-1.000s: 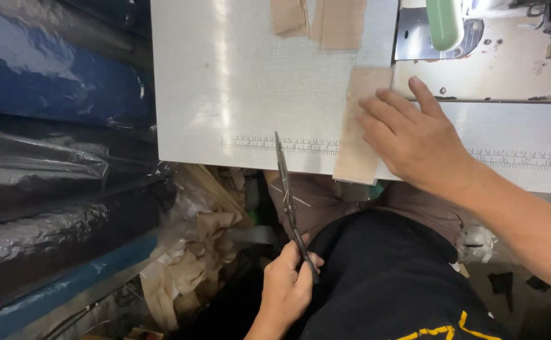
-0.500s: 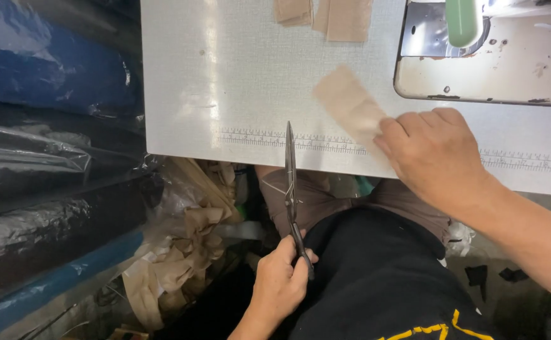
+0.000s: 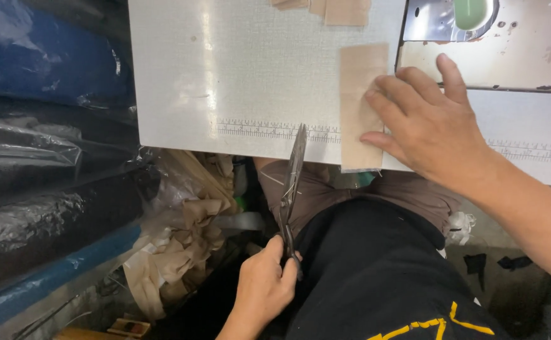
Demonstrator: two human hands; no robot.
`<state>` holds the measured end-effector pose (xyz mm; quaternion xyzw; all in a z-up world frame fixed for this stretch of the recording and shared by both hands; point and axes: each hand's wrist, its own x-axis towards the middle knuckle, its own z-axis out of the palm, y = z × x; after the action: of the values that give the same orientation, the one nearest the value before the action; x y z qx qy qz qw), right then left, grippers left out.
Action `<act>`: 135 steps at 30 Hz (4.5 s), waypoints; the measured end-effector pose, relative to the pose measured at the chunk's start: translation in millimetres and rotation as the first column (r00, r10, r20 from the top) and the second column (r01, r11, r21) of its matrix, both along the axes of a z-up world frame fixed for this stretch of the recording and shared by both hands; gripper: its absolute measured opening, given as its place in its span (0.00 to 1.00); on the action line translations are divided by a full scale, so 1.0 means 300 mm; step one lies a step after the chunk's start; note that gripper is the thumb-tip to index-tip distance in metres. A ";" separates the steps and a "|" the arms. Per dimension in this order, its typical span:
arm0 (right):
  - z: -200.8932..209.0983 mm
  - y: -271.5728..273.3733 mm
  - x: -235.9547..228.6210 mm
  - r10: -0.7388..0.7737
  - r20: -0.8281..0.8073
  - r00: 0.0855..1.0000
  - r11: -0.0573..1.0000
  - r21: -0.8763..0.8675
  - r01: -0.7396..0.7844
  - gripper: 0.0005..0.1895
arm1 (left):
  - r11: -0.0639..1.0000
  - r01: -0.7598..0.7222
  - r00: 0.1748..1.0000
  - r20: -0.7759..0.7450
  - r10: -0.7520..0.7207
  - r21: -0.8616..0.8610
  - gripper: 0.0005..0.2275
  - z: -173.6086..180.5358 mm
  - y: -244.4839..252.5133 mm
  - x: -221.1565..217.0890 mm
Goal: The person uses shears to cut a strip of beige fabric into smaller rectangular pieces on a white table. The person repeatedly positions the fabric, cuts it, and moves the cut pieces aside.
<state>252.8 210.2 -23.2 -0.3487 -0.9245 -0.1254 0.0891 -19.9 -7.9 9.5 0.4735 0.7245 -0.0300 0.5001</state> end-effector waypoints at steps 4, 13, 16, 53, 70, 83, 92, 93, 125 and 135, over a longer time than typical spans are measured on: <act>0.001 0.028 0.026 0.023 0.019 1.000 1.000 0.014 -0.024 0.41 | 0.975 0.196 0.958 -0.192 -0.213 -0.103 0.09 0.028 0.004 -0.051; -0.031 0.061 0.049 0.015 -0.106 0.994 0.994 -0.109 -0.026 0.50 | 0.835 0.547 0.777 -0.408 -0.479 0.063 0.25 0.053 -0.009 -0.091; -0.029 0.051 0.052 0.010 -0.114 0.993 0.991 -0.134 -0.025 0.48 | 0.902 0.431 0.870 -0.276 -0.408 0.023 0.14 0.065 0.008 -0.042; -0.012 0.009 0.035 -0.035 -0.141 0.989 0.977 -0.214 0.004 0.46 | 0.918 -0.010 0.954 0.272 0.128 -0.397 0.06 0.145 0.142 0.117; -0.002 -0.006 0.018 -0.072 -0.110 0.991 0.966 -0.256 0.042 0.47 | 0.901 0.033 0.967 0.240 0.080 -0.433 0.10 0.154 0.189 0.137; 0.002 -0.015 0.014 -0.059 -0.106 0.993 0.970 -0.243 0.032 0.47 | 0.922 0.030 0.970 0.235 0.067 -0.387 0.12 0.133 0.172 0.146; 0.007 -0.007 0.016 -0.044 -0.086 0.995 0.979 -0.201 0.026 0.48 | 0.913 0.006 0.951 0.285 0.121 -0.407 0.06 0.197 0.230 0.147; 0.012 0.001 0.018 -0.045 -0.082 0.996 0.979 -0.203 0.027 0.48 | 0.890 0.000 0.951 0.275 0.141 -0.456 0.06 0.212 0.246 0.147; 0.022 -0.001 0.008 -0.044 -0.054 0.998 0.975 -0.221 0.031 0.49 | 0.911 -0.049 0.937 0.296 0.183 -0.410 0.07 0.179 0.275 0.170; 0.023 -0.013 0.007 -0.040 -0.029 0.999 0.979 -0.201 0.034 0.49 | 0.935 -0.066 0.934 0.309 0.181 -0.350 0.05 0.140 0.257 0.182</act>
<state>255.0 206.2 -16.4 -0.3750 -0.9243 -0.0276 0.0661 34.6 69.2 51.5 0.3329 0.6415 -0.0390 0.6900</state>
